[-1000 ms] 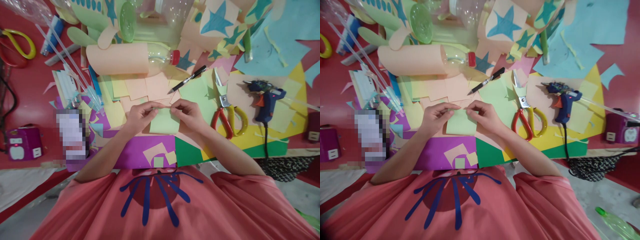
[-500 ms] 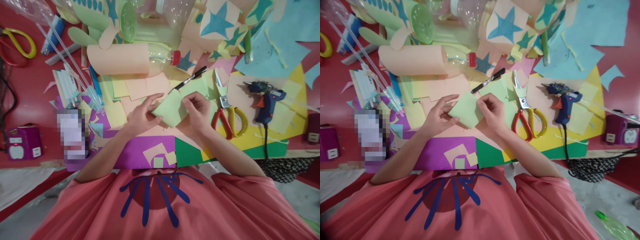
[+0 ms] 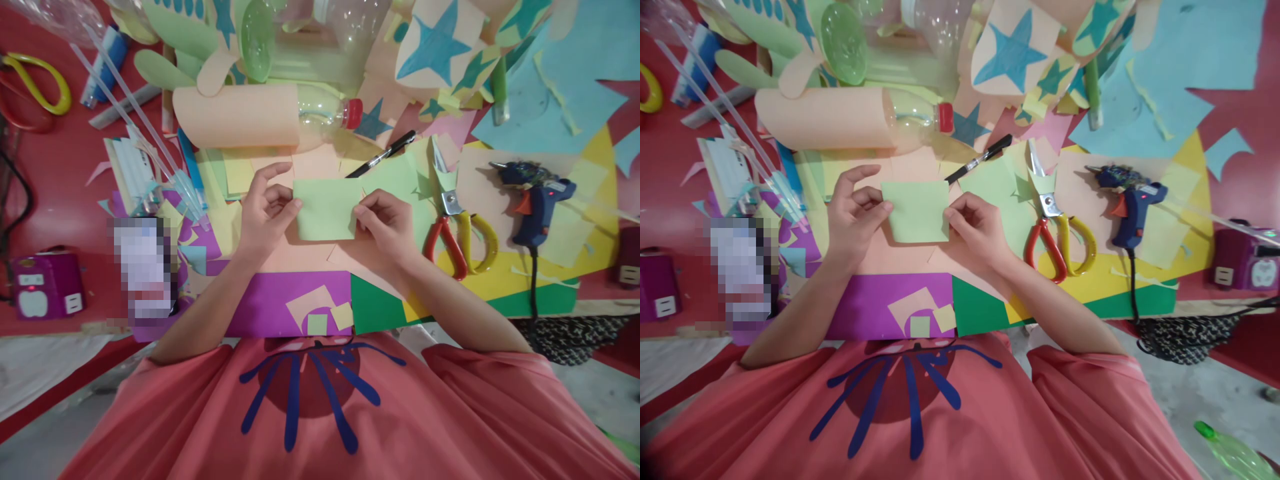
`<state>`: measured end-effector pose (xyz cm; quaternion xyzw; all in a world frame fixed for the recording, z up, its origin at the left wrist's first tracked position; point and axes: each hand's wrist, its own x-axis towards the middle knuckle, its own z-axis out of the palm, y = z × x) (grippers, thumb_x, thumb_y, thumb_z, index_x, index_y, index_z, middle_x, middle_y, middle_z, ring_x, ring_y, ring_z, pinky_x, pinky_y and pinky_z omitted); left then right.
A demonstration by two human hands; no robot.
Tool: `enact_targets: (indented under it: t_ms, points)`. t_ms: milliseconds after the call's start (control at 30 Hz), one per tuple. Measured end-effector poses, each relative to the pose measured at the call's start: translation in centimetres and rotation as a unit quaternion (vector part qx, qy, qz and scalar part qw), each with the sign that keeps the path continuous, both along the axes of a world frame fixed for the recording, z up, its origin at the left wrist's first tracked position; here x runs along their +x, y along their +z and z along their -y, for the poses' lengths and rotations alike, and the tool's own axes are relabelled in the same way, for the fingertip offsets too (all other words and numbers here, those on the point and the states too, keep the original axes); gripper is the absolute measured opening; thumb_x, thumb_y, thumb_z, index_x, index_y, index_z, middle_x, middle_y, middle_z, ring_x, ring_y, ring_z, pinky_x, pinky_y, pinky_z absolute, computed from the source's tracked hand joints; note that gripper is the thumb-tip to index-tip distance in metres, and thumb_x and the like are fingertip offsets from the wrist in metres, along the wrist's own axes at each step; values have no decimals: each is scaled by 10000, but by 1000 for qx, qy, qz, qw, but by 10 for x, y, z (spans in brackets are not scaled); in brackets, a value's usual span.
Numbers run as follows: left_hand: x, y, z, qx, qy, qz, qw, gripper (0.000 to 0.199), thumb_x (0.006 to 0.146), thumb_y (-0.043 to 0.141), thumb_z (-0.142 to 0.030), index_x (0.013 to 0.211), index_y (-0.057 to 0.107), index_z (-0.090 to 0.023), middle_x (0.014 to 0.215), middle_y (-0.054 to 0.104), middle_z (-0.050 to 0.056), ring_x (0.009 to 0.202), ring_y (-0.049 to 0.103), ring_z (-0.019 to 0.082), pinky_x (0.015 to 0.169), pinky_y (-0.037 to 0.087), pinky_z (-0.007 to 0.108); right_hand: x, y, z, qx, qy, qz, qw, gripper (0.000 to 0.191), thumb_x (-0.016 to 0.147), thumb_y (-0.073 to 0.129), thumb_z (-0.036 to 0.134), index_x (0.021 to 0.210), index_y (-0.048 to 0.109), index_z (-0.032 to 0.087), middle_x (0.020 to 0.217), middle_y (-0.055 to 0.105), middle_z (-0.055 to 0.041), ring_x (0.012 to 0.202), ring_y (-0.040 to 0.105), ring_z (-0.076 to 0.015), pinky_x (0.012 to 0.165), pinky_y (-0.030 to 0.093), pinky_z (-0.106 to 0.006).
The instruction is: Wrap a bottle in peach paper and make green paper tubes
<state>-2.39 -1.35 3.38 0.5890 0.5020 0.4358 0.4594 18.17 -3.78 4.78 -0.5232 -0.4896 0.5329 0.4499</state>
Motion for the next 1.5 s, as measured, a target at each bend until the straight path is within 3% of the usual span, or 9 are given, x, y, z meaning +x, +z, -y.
enact_targets:
  t_ms: [200, 567, 933, 1067, 1167, 1500]
  points:
    - [2, 2, 1, 10, 5, 8, 1000, 385, 769, 678, -334, 1123, 544, -263, 661, 562, -45, 554, 508, 84, 520, 410, 216, 1, 1, 0, -2, 3, -4, 1000, 350, 770, 686, 471, 627, 522, 198, 477, 506, 58, 418, 453, -56, 425, 346, -208]
    - [1, 1, 1, 13, 11, 2, 1000, 391, 771, 695, -392, 1110, 546, -266, 643, 555, -48, 540, 507, 86, 505, 409, 218, 2, 1, 0, -1, 9, -17, 1000, 378, 771, 678, 512, 628, 525, 198, 475, 510, 58, 418, 451, -56, 433, 349, -215]
    - [5, 2, 3, 38, -4, 38, 999, 379, 762, 701, -496, 998, 552, -240, 800, 624, -14, 727, 630, 101, 640, 512, 214, 3, 3, -1, 25, -49, 19, 998, 400, 774, 663, 545, 632, 510, 204, 480, 487, 62, 416, 434, -57, 425, 336, -222]
    - [5, 4, 4, 45, -25, 37, 998, 240, 803, 685, -437, 854, 628, -209, 812, 644, 1, 724, 622, 85, 666, 514, 202, 3, 3, -2, 31, -54, 11, 998, 406, 768, 667, 553, 629, 506, 207, 475, 477, 64, 412, 435, -59, 423, 339, -226]
    - [5, 6, 4, 41, -21, 24, 999, 241, 805, 682, -438, 812, 659, -198, 799, 661, 13, 732, 628, 98, 677, 520, 215, 3, 4, -2, 24, -51, 16, 998, 412, 767, 663, 563, 627, 498, 213, 475, 472, 64, 417, 432, -64, 427, 344, -233]
    - [5, 8, 5, 36, -3, 4, 999, 185, 791, 698, -367, 853, 713, -193, 836, 687, 18, 710, 622, 91, 675, 522, 218, 2, 2, -2, 19, -51, 15, 998, 426, 752, 669, 587, 637, 503, 212, 488, 475, 61, 421, 432, -66, 432, 334, -238]
